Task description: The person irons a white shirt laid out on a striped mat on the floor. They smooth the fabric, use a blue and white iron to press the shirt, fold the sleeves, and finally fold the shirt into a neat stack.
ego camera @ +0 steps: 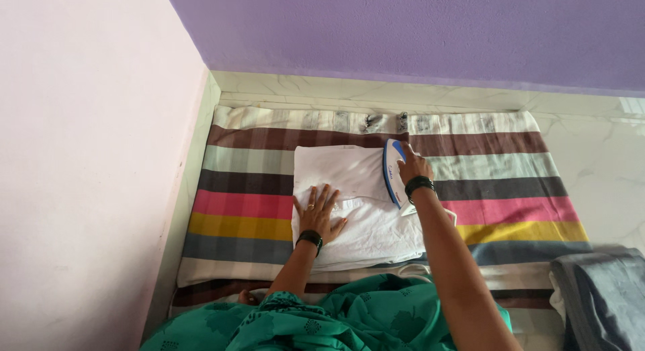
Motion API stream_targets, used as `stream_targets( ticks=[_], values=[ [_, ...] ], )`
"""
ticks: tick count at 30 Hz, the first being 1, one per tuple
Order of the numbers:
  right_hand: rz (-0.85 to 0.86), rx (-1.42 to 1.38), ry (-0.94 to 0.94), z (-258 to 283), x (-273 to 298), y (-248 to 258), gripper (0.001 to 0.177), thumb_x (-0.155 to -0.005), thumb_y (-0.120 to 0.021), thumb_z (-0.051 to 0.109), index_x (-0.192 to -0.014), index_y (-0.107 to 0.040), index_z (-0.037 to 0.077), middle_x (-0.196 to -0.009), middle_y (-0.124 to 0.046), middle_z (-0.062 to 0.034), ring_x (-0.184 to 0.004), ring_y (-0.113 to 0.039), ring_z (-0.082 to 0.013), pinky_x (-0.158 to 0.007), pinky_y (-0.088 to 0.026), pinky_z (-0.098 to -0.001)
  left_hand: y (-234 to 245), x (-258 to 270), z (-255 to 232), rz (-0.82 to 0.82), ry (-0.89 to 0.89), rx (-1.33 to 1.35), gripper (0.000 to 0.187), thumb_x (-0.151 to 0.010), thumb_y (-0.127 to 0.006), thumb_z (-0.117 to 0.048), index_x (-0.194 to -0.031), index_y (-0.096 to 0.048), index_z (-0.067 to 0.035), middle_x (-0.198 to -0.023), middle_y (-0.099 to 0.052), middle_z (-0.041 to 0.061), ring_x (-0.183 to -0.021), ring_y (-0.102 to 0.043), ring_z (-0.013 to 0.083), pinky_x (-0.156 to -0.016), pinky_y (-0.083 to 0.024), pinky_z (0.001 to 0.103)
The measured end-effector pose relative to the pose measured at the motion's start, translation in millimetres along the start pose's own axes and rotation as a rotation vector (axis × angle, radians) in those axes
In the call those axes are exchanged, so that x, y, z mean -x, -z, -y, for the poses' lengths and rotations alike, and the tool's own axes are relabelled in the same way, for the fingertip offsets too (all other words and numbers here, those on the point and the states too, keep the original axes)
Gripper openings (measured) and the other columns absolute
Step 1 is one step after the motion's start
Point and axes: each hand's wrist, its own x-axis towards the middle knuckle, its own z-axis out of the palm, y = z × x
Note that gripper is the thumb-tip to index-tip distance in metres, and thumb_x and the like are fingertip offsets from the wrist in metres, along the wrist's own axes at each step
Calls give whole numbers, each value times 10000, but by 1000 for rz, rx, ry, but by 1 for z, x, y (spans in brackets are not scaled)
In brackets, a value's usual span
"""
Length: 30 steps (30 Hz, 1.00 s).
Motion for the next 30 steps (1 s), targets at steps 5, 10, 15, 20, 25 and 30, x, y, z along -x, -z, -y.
stream_targets(
  ticks=[5,10,15,20,25,30],
  values=[
    [131,-37,72,2,33,0,618,-945,-681,358,-1513,-440,396,-1127,-729,-197,-1071,-681,-424,-902,-539,-538,-7,0,5,-10,41,18,861,-891,-544,-641,-1608,-182,-332,-1716,-74,-38,-1577,-26,242,-1132,29,813],
    [72,2,101,19,22,-14,646,-944,-680,350,-1531,-409,358,-1106,-728,-218,-1051,-689,-423,-891,-537,-542,-8,-1,5,13,74,62,848,-894,-543,-637,-1602,-195,-328,-1721,-77,-50,-1587,-13,230,-1129,9,821],
    [126,-5,147,49,-10,-10,646,-952,-657,330,-1537,-385,366,-1129,-728,-217,-1067,-680,-436,-896,-540,-546,-7,-3,6,0,150,72,887,-880,-540,-673,-1608,-172,-325,-1713,-62,-60,-1575,41,235,-1156,11,804],
    [186,-17,246,50,20,-18,651,-944,-659,339,-1533,-382,338,-1130,-719,-227,-1061,-679,-436,-917,-528,-550,-5,-5,7,22,230,95,908,-886,-523,-684,-1621,-142,-311,-1717,-9,-61,-1575,84,236,-1173,7,787],
    [178,-22,285,56,2,-25,628,-940,-661,345,-1516,-411,315,-1143,-719,-223,-1063,-679,-436,-921,-533,-543,-13,-9,8,4,232,96,955,-882,-517,-700,-1629,-110,-266,-1714,40,-32,-1568,98,241,-1178,-1,770],
    [207,-9,315,89,-20,-20,642,-941,-653,362,-1529,-399,318,-1129,-722,-218,-1055,-677,-439,-906,-535,-551,-14,-6,8,-33,234,114,978,-878,-544,-693,-1631,-111,-244,-1723,45,12,-1575,101,256,-1188,-9,758]
  ],
)
